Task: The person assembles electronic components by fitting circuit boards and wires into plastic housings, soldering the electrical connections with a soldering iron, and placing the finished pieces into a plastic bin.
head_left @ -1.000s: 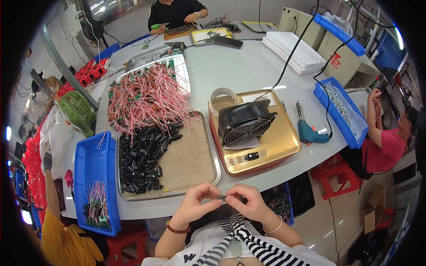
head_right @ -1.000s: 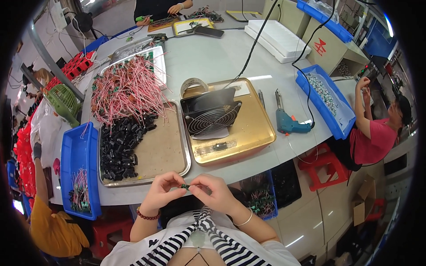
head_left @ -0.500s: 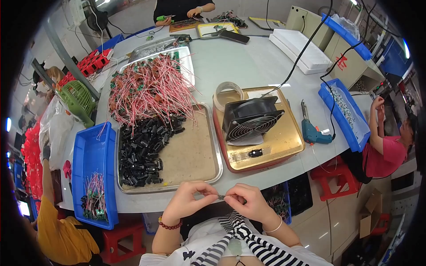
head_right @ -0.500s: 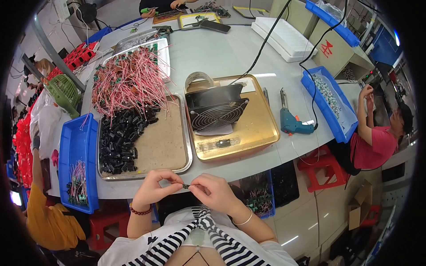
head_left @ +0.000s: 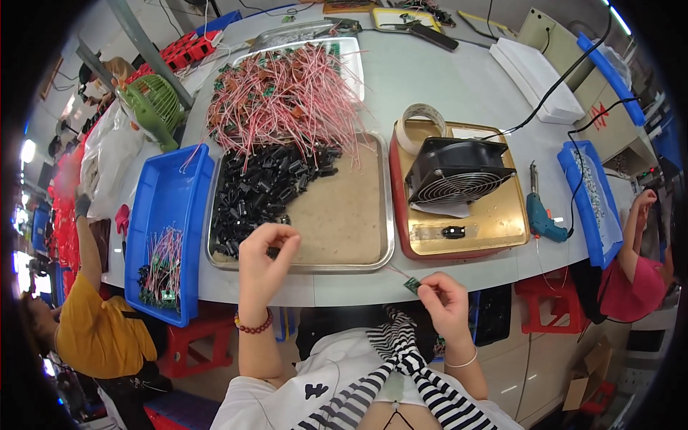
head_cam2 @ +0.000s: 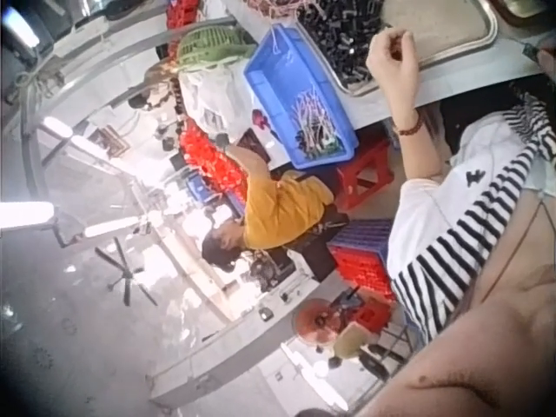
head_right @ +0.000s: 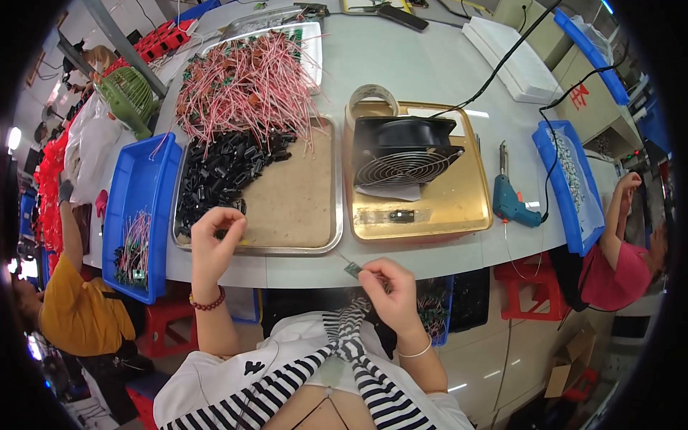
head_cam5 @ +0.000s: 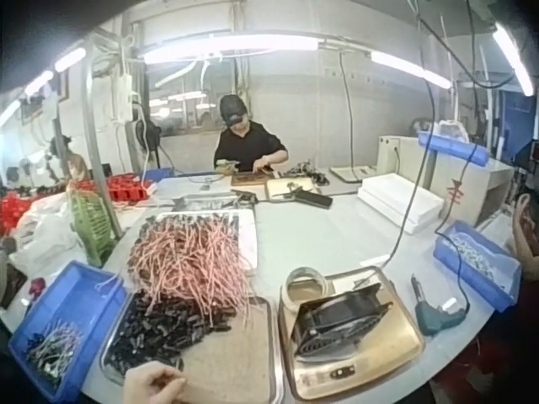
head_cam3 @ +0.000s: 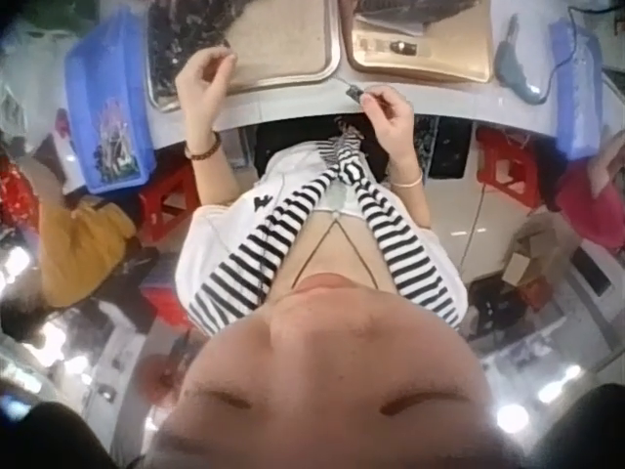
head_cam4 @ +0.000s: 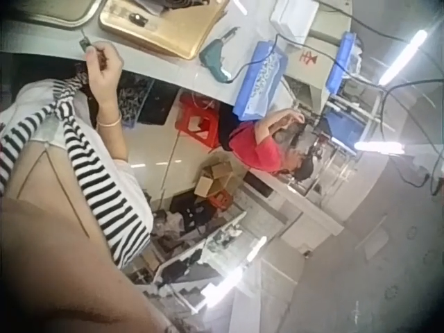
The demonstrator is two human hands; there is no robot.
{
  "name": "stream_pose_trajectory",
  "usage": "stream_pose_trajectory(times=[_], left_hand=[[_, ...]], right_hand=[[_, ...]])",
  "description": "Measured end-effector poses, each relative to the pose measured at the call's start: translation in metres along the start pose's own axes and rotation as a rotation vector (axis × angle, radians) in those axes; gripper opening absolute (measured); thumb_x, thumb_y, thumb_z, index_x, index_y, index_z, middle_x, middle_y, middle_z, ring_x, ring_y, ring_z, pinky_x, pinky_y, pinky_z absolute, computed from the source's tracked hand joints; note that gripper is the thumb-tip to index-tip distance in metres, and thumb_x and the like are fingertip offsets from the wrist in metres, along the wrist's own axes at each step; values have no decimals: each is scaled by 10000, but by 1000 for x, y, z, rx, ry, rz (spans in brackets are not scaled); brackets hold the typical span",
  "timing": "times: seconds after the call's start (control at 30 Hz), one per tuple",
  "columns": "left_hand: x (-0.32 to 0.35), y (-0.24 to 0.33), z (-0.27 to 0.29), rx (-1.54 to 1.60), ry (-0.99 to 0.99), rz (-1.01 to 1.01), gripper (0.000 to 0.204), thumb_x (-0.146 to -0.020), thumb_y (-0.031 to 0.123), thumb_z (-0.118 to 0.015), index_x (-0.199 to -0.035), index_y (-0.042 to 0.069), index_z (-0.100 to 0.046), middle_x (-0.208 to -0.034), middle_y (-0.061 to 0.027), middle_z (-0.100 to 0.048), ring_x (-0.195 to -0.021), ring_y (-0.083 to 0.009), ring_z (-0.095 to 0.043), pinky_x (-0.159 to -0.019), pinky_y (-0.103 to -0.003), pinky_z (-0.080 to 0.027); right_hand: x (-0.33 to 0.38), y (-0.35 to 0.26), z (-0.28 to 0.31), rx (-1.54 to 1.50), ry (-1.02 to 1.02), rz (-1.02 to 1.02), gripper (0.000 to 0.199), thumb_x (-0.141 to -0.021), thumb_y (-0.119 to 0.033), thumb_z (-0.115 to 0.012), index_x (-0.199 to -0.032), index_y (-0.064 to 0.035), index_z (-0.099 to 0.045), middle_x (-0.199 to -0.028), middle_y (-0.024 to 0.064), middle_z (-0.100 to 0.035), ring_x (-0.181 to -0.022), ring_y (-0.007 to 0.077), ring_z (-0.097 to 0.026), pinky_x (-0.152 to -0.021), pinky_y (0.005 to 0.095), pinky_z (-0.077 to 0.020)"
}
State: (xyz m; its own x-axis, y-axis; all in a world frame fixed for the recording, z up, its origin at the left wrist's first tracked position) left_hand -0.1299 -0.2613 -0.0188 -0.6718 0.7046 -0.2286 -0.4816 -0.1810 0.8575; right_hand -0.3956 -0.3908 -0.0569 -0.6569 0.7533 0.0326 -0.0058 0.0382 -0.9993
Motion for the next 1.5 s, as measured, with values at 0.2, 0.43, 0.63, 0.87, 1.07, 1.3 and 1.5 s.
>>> stream_pose_trajectory(times=[0.2,0.43,0.63,0.87,1.07,1.3,1.5], left_hand=[[8,3,-26,-46,-154,-45,89,-777,58,-669,-846,2,-664,-781,-95,-646,-677,-183,-611,-638,-275,-479],[49,42,-108,452,-530,-94,229,-791,20,-658,-1017,-16,-662,-979,-110,-661,-927,-179,-604,-831,-300,-472],[58,37,-128,853,-466,-11,122,-846,18,-587,-945,-37,-633,-1009,-145,-647,-1003,-219,-585,-908,-358,-445],[52,51,-120,554,-365,-109,88,-747,12,-626,-834,0,-611,-781,-90,-666,-689,-201,-645,-649,-292,-519],[50,62,-113,283,-333,-243,80,-718,20,-643,-788,-7,-616,-703,-129,-638,-600,-249,-631,-553,-313,-500],[55,58,-110,454,-414,-91,90,-771,44,-635,-834,-15,-611,-726,-100,-650,-627,-177,-643,-573,-289,-494],[48,58,-112,452,-412,-129,109,-796,76,-652,-845,-8,-602,-701,-68,-608,-560,-118,-538,-535,-245,-440]], right_hand=[[1,5,-1,-256,-11,-58,114,-902,-76,-605,-952,26,-592,-821,-6,-576,-704,44,-491,-619,174,-398],[9,8,-21,-324,-8,-24,143,-915,-79,-589,-1008,28,-572,-877,20,-595,-780,78,-576,-682,198,-462],[6,2,-15,132,33,244,103,-829,-24,-642,-892,32,-582,-922,129,-631,-830,185,-607,-736,284,-486],[-7,-38,1,330,125,389,254,-684,-75,-726,-911,-5,-635,-923,137,-636,-838,269,-612,-751,326,-489],[-8,-26,-4,197,88,350,77,-765,34,-663,-828,35,-618,-863,117,-638,-805,187,-603,-739,288,-482],[4,-9,-10,-173,230,293,79,-792,68,-633,-856,33,-604,-897,111,-632,-847,185,-597,-782,288,-476],[2,-8,-9,-195,252,298,91,-786,81,-636,-846,27,-596,-884,121,-632,-839,182,-594,-776,281,-474]])
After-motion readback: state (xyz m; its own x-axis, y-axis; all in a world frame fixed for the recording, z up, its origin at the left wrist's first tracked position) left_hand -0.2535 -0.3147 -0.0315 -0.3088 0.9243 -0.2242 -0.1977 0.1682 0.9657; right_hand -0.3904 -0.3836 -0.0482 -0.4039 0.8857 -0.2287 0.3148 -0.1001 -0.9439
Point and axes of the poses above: each hand's wrist, its own x-axis away from the middle knuckle, its own z-axis out of the back of the hand, y = z × x, the point moved 3 cm from there along -x, towards the middle knuckle
